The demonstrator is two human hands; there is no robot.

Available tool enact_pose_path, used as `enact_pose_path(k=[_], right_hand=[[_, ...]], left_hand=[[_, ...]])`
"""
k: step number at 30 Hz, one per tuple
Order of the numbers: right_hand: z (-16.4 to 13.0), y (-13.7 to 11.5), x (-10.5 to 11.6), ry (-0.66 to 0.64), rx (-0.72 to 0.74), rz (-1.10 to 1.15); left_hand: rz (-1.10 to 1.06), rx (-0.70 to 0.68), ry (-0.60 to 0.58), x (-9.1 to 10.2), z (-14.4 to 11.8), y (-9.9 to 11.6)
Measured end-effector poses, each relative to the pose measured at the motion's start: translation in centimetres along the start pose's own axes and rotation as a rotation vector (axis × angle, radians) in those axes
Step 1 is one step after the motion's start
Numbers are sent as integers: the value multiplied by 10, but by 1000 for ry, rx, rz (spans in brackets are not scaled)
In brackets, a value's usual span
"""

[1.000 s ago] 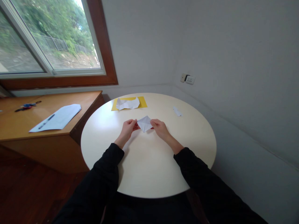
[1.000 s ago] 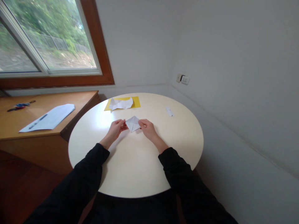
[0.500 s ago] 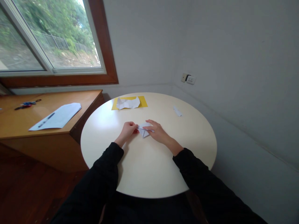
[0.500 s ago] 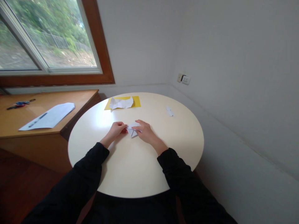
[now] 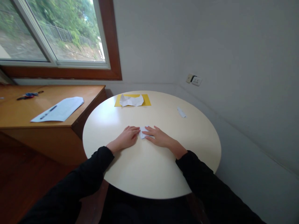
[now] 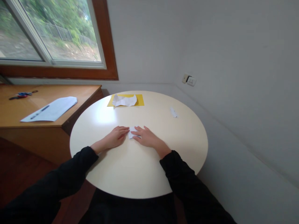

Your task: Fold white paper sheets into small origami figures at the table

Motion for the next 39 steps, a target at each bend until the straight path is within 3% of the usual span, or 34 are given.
enact_pose_path(k=[4, 10, 16, 26, 39], right_hand=[[1, -1, 1, 30, -20, 71], [2, -3, 5, 107, -15, 166], [4, -5, 9, 195, 48, 135], [4, -17, 10, 207, 103, 124], [7, -7, 13, 291, -28, 257]], left_hand=[[38, 2, -39, -1, -9, 3], [25, -12, 39, 0, -6, 5], [26, -25, 49, 0, -7, 5], [12, -13, 53, 1, -7, 6], [-85, 79, 63, 9, -6, 11]])
Point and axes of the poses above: each hand's wrist, its own z-axis towards the middle knuckle, its own x-axis out of the back of the hand, y = z × x, the point moved 5 cm from there along z, towards the middle knuckle, and after that the axes turned 2 degrees about y, right-handed, at the moved point
